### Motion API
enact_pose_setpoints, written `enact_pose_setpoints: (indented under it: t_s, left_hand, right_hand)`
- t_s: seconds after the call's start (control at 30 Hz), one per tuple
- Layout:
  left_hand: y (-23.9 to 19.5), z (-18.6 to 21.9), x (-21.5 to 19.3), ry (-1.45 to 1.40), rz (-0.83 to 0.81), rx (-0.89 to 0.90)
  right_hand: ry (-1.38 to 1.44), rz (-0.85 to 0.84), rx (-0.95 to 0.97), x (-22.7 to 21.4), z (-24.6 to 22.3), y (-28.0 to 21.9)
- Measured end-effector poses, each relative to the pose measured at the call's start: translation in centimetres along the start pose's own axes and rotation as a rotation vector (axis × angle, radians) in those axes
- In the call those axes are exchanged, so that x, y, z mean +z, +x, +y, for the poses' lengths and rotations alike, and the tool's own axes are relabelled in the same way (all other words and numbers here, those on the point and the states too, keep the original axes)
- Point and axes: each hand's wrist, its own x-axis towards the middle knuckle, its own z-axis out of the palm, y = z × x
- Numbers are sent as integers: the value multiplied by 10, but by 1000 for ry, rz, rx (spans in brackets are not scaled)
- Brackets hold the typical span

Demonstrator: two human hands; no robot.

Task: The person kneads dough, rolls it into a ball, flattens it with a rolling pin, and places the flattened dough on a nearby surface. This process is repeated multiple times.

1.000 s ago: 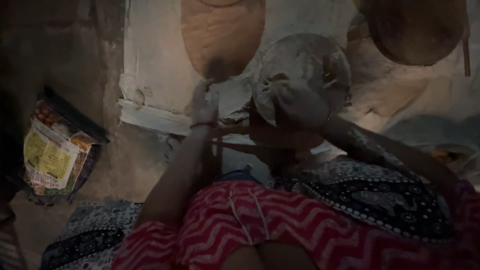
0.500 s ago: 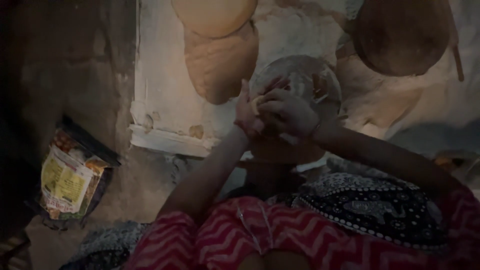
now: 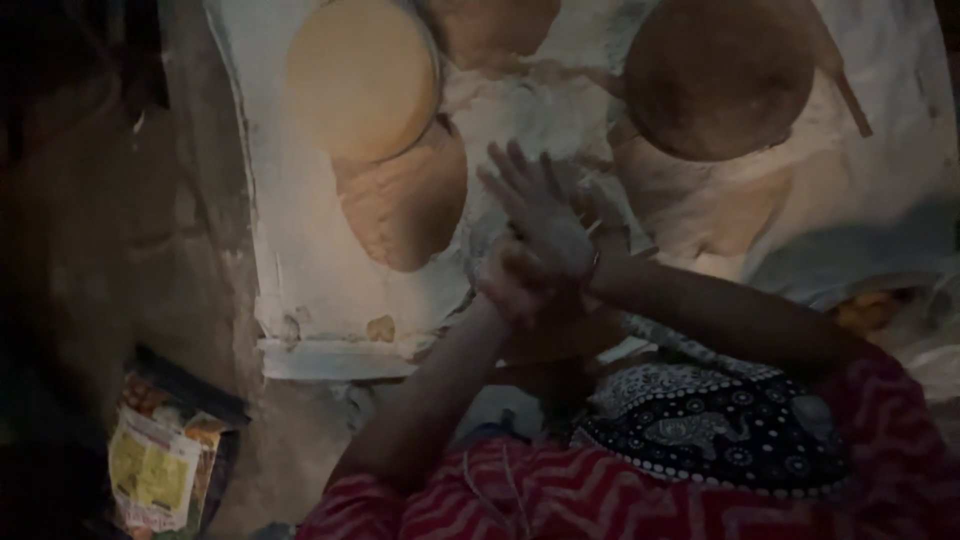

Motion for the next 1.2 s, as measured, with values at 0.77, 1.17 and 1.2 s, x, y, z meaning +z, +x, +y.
enact_pose_setpoints:
  t_s: [0.77,1.17,1.2]
  left_hand:
    - [12,2,0,269,-54,83]
    - [-9,4,13,124,2,189]
    - [-13,8,11,137,16,146]
  right_hand:
    - [-42,-124,-69,-1,-18,11]
    - [-19,-170,-211,-9,-37,-4]
    - [-2,-168,-199,-8,-35,-7]
